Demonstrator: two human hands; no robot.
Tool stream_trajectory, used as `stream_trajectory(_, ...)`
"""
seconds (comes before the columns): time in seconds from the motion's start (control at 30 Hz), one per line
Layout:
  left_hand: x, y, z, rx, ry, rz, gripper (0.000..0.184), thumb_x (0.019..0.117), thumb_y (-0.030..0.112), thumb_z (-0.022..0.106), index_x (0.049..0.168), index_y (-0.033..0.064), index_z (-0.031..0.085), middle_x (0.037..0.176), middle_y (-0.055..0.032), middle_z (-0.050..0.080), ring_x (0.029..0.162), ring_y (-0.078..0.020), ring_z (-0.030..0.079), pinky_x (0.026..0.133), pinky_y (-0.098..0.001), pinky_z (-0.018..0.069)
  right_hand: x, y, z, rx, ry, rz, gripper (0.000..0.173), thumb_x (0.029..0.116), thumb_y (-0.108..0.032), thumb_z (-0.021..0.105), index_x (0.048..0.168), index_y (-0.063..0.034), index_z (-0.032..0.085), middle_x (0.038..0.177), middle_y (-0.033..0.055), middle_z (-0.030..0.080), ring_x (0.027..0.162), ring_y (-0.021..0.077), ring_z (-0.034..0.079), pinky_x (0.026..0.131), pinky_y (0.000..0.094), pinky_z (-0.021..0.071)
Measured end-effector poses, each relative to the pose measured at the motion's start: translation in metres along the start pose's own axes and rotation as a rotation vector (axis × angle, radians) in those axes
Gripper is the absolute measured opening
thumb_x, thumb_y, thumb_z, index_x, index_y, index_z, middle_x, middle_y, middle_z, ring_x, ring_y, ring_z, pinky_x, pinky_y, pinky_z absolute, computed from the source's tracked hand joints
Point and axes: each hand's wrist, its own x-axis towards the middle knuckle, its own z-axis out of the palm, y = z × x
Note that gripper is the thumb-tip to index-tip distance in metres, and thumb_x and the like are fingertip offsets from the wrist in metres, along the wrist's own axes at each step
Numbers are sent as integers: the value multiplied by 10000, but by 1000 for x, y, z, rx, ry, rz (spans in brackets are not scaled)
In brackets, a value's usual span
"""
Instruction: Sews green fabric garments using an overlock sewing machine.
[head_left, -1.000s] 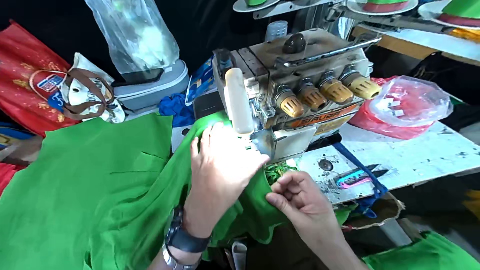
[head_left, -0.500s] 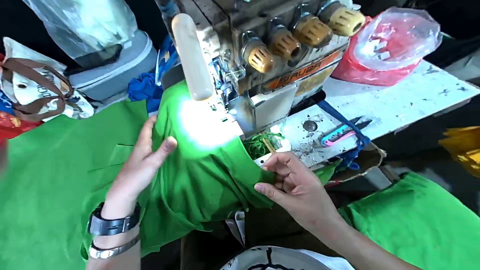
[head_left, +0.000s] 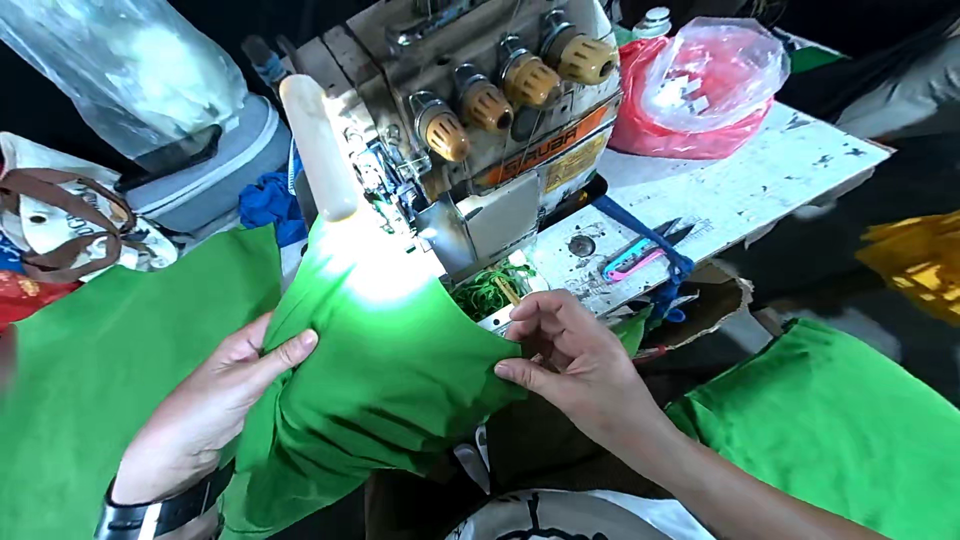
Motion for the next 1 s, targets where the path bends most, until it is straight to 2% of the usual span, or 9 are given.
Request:
stream_trajectory(0.13, -10, 69, 57, 296, 229, -166, 231, 869, -170, 646, 1079, -75, 642, 833, -56, 687, 731, -20, 642, 673, -165, 540, 0, -4, -1, 100, -12, 50, 397, 857, -45, 760, 1207, -122, 590, 972, -16, 684, 865, 69, 686, 754, 200, 596)
stream_trajectory(0.23, -6, 50, 40, 315, -10, 261, 347, 777, -152, 719, 1091, -215, 584, 904, -157, 709, 818, -27, 683, 715, -117, 545, 0, -5, -2, 82, 0, 23, 343, 899, -72, 736, 1204, -115, 584, 951, -27, 699, 844, 52, 691, 748, 184, 595)
stream_trajectory(0.3, -10, 81, 69, 300, 251, -124, 371, 739, -227, 731, 1080, -119, 632, 877, -109, 653, 780, -72, 597, 753, -208, 507, -1, -4, -1, 39, 4, -8, 335, 903, -74, 731, 1201, -113, 583, 955, -36, 701, 845, 42, 695, 749, 179, 595)
stream_trajectory(0.43, 3, -4, 10, 77, 62, 92, 553, 681, -9, 825, 1195, 150, 698, 1005, 56, 765, 896, -19, 722, 763, -196, 609, -1, -5, -2, 18, -9, -13, 370, 898, -12, 714, 1236, -100, 592, 968, -22, 705, 849, 60, 699, 753, 192, 605)
stream_trajectory(0.67, 0, -4, 8, 70, 52, 77, 481, 767, 91, 790, 1225, 185, 679, 1008, 70, 758, 896, -16, 718, 769, -201, 608, -2, -5, -3, -130, 2, -77, 463, 888, -28, 714, 1321, -102, 568, 976, -43, 717, 897, 27, 695, 789, 167, 589)
stream_trajectory(0.73, -7, 7, 10, 87, 40, 33, 332, 852, 80, 706, 1175, 156, 697, 980, 50, 757, 874, -25, 716, 763, -196, 600, -1, -6, -4, -180, 12, -91, 478, 872, -50, 719, 1321, -104, 563, 980, -50, 712, 908, 16, 691, 784, 162, 588)
stream_trajectory(0.87, -23, 70, 55, 280, 222, -4, 192, 821, -218, 661, 1010, -203, 633, 858, -186, 689, 779, -117, 657, 741, -210, 532, 0, -8, -6, -147, -6, -67, 495, 873, -22, 708, 1333, -88, 540, 946, -39, 706, 849, 24, 695, 748, 166, 591)
stream_trajectory(0.9, -19, 55, 36, 332, 51, 231, 246, 794, -175, 669, 1027, -231, 616, 875, -189, 717, 797, -72, 700, 720, -148, 560, 1, -8, -6, -131, -13, -49, 502, 874, -7, 711, 1340, -89, 542, 943, -38, 708, 842, 26, 696, 747, 168, 593)
stream_trajectory(1.0, -20, 90, 67, 288, 343, -141, 231, 814, -225, 660, 1029, -148, 621, 842, -132, 633, 750, -81, 602, 711, -199, 514, 3, -17, -6, -95, -31, -1, 540, 873, 34, 700, 1374, -97, 547, 950, -37, 719, 829, 26, 697, 743, 167, 590)
